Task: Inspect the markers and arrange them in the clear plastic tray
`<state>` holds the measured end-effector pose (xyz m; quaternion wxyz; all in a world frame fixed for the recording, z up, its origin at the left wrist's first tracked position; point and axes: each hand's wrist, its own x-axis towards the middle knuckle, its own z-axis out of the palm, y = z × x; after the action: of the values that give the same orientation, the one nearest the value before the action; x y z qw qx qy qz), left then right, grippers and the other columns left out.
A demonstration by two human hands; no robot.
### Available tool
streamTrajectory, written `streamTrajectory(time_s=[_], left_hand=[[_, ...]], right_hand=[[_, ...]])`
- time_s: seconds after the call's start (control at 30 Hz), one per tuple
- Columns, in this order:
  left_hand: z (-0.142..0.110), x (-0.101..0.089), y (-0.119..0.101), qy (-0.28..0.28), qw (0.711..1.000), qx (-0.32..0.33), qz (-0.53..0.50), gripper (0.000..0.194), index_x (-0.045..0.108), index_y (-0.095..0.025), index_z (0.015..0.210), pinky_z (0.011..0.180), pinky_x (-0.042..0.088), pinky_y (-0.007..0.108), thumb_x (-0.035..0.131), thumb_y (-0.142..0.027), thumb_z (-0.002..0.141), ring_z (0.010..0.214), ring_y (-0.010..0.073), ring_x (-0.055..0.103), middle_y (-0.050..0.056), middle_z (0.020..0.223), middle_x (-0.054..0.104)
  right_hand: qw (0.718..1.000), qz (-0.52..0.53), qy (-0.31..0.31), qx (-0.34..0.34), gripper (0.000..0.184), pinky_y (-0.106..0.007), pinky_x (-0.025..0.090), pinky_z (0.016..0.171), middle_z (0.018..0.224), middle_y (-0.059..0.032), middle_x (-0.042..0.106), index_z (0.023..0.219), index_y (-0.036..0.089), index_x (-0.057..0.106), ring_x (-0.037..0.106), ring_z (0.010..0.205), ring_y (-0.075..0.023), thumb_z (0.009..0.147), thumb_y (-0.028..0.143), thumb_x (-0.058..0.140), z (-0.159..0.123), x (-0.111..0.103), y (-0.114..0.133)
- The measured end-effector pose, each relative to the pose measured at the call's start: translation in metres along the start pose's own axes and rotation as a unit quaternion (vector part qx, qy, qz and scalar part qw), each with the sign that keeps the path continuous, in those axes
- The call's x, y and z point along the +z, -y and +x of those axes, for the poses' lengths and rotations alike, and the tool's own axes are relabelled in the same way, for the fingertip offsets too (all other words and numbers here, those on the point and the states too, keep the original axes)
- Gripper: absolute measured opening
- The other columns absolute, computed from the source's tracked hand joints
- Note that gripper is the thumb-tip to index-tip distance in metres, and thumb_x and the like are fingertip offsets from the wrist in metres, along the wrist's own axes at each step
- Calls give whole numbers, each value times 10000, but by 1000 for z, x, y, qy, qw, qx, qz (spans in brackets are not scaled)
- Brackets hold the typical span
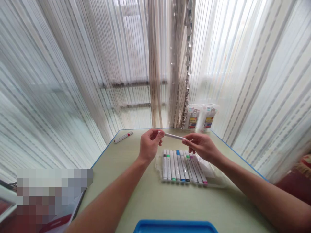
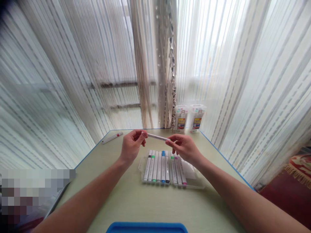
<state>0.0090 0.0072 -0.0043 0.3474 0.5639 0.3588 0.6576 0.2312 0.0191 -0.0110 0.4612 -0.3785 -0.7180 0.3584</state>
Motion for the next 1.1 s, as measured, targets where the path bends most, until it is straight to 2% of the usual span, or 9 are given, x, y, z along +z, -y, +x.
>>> streamTrajectory(time_s=[0.1,0.27,0.4,0.57,0.77,1.1], left_hand=[[-3,4,-1,5,1000,-5,-8,320,684,-125,866,478,472,224,738,-421,757,530,90,538,13,687,629],[-14,13,-13,52,997,46,25,248,735,-159,895,538,483,224,766,-354,746,606,104,573,38,752,662],[-26,20,-24,109,983,119,89,213,770,-185,900,554,492,233,775,-324,740,639,115,588,73,853,682],[-33,23,-29,158,968,163,107,213,776,-195,925,555,505,239,776,-301,740,621,112,587,79,855,682],[-31,25,-28,142,966,193,98,236,773,-178,939,533,494,225,791,-275,725,605,99,578,75,839,680],[-31,28,-31,130,967,204,83,216,773,-174,919,508,470,197,802,-230,712,594,78,562,58,828,678]], right_hand=[[998,-59,4,-20,327,-248,461,416,618,-27,671,887,172,715,603,455,-144,800,485,683,-2,1,-5],[986,-161,17,-39,228,-265,462,455,486,12,616,866,195,723,597,415,-161,831,409,656,-2,2,-7],[983,-175,9,-56,191,-265,470,468,503,4,640,845,197,728,609,423,-164,824,373,657,-2,2,-2],[981,-180,-9,-71,165,-256,456,459,516,-5,652,846,179,739,612,438,-164,790,316,667,-2,2,4],[981,-181,6,-75,182,-236,439,456,508,-5,651,853,159,735,596,416,-145,805,319,663,-4,2,5],[970,-202,17,-134,137,-202,401,444,508,7,635,829,161,737,546,413,-109,806,281,675,-6,5,4]])
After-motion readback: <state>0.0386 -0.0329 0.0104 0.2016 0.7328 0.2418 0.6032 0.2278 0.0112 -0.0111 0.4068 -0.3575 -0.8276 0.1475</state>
